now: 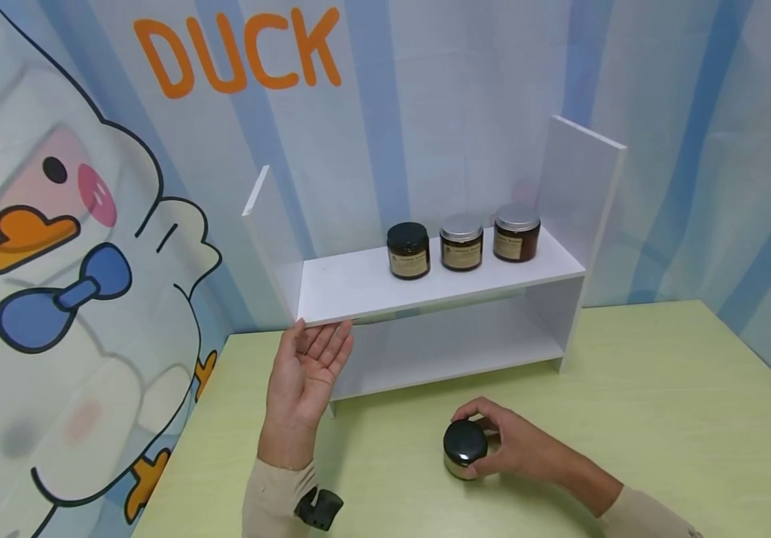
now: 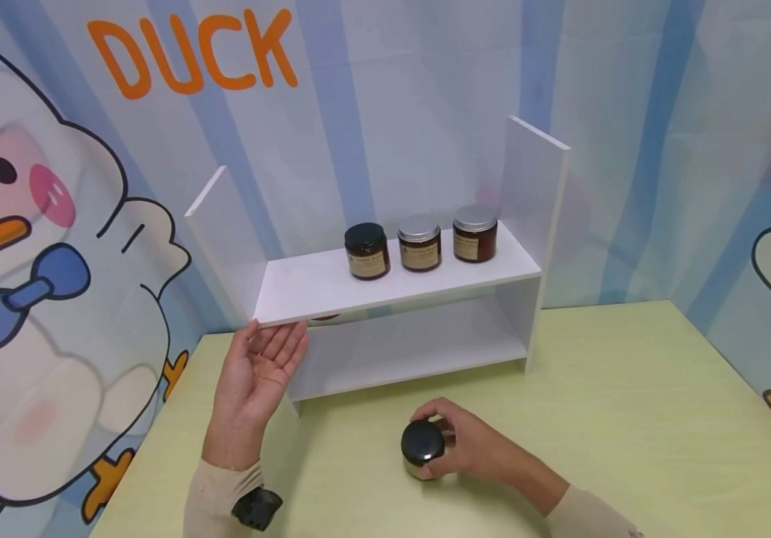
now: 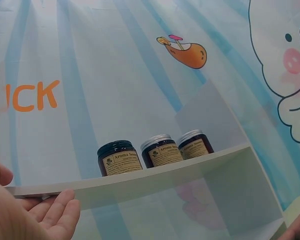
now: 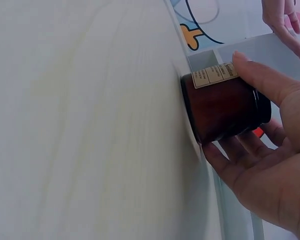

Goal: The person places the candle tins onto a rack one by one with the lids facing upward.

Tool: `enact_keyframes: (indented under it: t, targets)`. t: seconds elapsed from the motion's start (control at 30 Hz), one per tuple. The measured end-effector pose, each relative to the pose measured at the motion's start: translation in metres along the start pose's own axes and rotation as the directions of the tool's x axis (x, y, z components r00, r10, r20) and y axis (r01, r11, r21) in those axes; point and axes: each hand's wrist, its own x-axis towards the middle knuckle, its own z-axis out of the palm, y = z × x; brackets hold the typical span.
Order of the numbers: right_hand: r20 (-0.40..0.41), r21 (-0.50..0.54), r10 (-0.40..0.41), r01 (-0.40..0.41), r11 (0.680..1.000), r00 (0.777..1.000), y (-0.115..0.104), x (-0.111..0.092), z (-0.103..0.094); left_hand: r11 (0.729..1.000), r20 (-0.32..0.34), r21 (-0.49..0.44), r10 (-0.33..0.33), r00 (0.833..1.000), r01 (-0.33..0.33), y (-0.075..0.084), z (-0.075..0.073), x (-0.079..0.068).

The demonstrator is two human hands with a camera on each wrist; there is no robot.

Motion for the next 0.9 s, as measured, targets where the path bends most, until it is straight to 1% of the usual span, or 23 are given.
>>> enact_keyframes:
  t: [0.13,0.3,0.5,0.73,0.9]
  targets:
    - [0.024,0.006,0.021,-0.021,1.0,0.999,0.0007,-0.0008,-0.0027,1.0,-0.005,-0.005,-0.004,1.0,0.004,0.0005,0.0007,-0.0006]
    - [0.051,0.049,0.032,-0.035,0.998,0.998,0.0029,-0.0022,-0.0059,1.0,-0.019,0.002,-0.011,1.0,0.011,0.0006,0.0022,-0.0007]
    - [0.036,0.07,0.01,-0.012,0.997,0.999,0.0037,-0.0033,-0.0057,1.0,-0.019,0.002,-0.014,1.0,0.014,0.0007,0.0022,-0.0008]
    - [-0.001,0.072,0.021,-0.021,0.997,1.0,0.0049,-0.0028,-0.0039,1.0,-0.021,-0.004,-0.015,1.0,0.015,0.0006,0.0011,-0.001]
    - [-0.009,0.088,0.024,-0.023,0.996,1.0,0.0018,-0.0013,-0.0041,1.0,-0.018,-0.006,-0.017,1.0,0.017,0.0009,0.002,-0.0005]
